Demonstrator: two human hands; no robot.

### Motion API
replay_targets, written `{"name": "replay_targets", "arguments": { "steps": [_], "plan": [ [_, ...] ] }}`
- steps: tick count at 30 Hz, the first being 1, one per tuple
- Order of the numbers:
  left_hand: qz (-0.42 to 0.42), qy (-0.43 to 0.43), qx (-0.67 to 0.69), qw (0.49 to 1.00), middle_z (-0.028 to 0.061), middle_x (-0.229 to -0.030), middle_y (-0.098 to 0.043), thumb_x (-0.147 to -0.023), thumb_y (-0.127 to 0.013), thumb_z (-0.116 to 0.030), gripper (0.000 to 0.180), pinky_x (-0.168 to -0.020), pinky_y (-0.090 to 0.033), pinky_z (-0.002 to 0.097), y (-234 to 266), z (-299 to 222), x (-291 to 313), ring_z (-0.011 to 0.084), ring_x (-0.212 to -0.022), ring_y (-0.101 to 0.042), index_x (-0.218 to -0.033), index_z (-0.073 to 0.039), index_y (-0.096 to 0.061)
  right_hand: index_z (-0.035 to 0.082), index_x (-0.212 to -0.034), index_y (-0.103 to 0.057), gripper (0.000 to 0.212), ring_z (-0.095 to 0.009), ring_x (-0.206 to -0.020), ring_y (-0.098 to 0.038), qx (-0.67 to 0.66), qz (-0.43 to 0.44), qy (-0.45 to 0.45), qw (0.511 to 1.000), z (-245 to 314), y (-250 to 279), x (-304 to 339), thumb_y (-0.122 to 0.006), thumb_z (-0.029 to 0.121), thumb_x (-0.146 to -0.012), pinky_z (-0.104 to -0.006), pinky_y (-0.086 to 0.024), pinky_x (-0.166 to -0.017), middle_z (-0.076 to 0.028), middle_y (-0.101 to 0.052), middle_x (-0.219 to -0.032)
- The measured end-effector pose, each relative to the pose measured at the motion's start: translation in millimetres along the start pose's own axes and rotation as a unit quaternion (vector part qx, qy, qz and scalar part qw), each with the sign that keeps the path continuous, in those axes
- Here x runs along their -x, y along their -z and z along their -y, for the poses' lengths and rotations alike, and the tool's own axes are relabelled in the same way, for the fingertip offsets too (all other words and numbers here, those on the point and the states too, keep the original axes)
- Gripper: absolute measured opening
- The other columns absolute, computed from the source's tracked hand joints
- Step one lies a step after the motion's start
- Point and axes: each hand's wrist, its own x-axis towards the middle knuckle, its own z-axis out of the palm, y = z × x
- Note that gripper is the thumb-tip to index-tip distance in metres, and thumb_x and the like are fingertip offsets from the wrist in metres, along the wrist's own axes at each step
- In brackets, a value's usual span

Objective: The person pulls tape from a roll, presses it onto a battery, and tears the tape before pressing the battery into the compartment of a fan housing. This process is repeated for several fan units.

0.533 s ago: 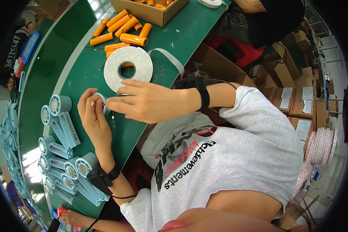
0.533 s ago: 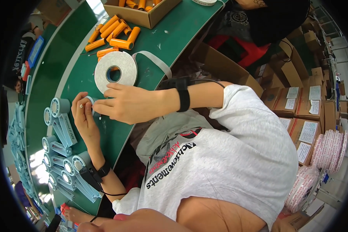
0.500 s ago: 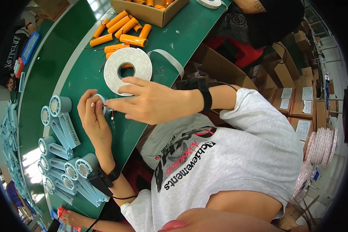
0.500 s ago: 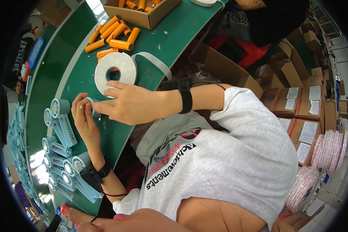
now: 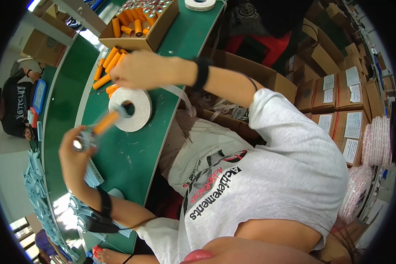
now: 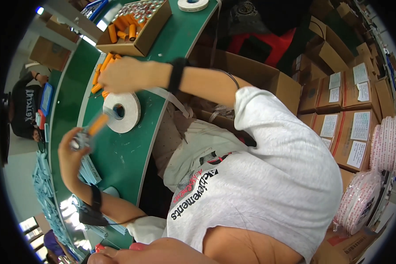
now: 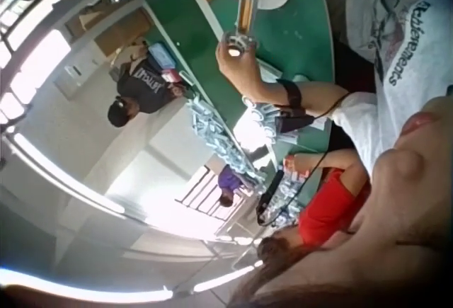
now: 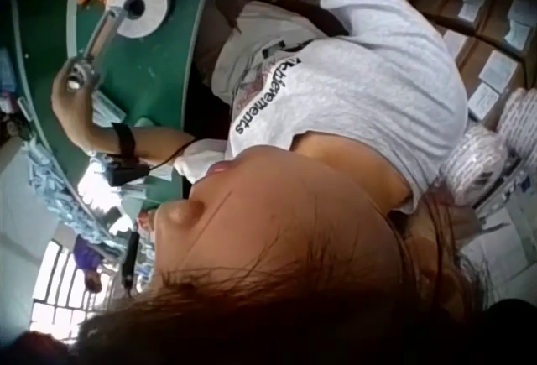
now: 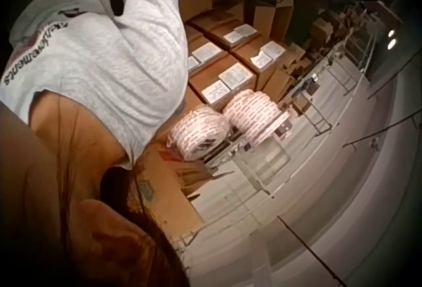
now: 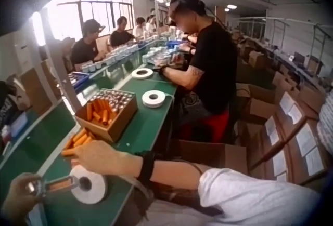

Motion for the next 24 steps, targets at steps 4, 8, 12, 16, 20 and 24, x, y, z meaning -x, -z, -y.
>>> {"name": "replay_targets", "arguments": {
  "steps": [4,8,12,16,20,24],
  "plan": [
    [-0.143,0.161,0.036,0.976,0.011,-0.089,-0.062,-0.064,-0.069,-0.013,0.048,-0.049,-0.048,0.0274,24,41,-111,0.0203,-0.069,-0.061,-0.111,-0.009,-0.06,0.003,-0.084,-0.065,0.025,-0.031,-0.071,-0.063,0.034,0.09,-0.084,0.992,-57,3,-10,-0.062,0.026,-0.073,-0.0398,-0.049,-0.062,-0.015,-0.064,-0.078],
    [-0.128,0.165,-0.149,0.966,0.0194,-0.1,-0.062,-0.067,-0.07,-0.03,0.051,-0.062,-0.051,0.0403,15,256,-116,0.0333,-0.084,-0.063,-0.112,-0.009,-0.059,0.001,-0.088,-0.065,0.028,-0.028,-0.066,-0.063,-0.067,0.135,-0.062,0.987,-31,6,-26,-0.07,0.021,-0.069,-0.0373,-0.049,-0.058,-0.016,-0.064,-0.079],
    [-0.216,0.226,-0.238,0.92,0.0236,-0.114,-0.056,-0.068,-0.071,-0.035,0.062,-0.086,-0.044,0.0446,-46,120,-157,0.0415,-0.098,-0.057,-0.118,-0.004,-0.054,-0.001,-0.089,-0.064,0.024,-0.022,-0.064,-0.064,-0.397,-0.017,-0.146,0.906,-68,47,17,-0.072,0.008,-0.068,-0.032,-0.051,-0.058,-0.013,-0.066,-0.085],
    [-0.12,-0.038,0.154,0.98,0.0165,-0.106,-0.061,-0.086,-0.06,-0.023,0.046,-0.078,-0.048,0.031,-43,-12,-118,0.0237,-0.089,-0.061,-0.121,0.004,-0.049,-0.003,-0.089,-0.063,0.022,-0.015,-0.073,-0.064,-0.693,-0.093,-0.121,0.705,-41,60,40,-0.07,-0.006,-0.068,-0.0246,-0.053,-0.066,-0.011,-0.065,-0.09],
    [0.028,-0.034,0.407,0.913,0.0145,-0.097,-0.062,-0.089,-0.056,-0.016,0.037,-0.067,-0.05,0.0243,-60,-130,-64,0.0165,-0.078,-0.062,-0.118,0.006,-0.05,-0.003,-0.092,-0.062,0.025,-0.015,-0.082,-0.063,-0.554,-0.193,0.009,0.81,-19,34,49,-0.07,-0.006,-0.068,-0.0241,-0.053,-0.072,-0.012,-0.064,-0.093],
    [-0.022,-0.12,0.391,0.912,0.0146,-0.09,-0.063,-0.092,-0.051,-0.017,0.034,-0.061,-0.051,0.0232,-75,-130,-56,0.0168,-0.068,-0.062,-0.115,0.007,-0.051,-0.004,-0.093,-0.062,0.024,-0.014,-0.09,-0.061,-0.575,-0.176,-0.023,0.799,-11,34,60,-0.069,-0.005,-0.07,-0.0249,-0.05,-0.079,-0.013,-0.063,-0.1]
  ]
}}
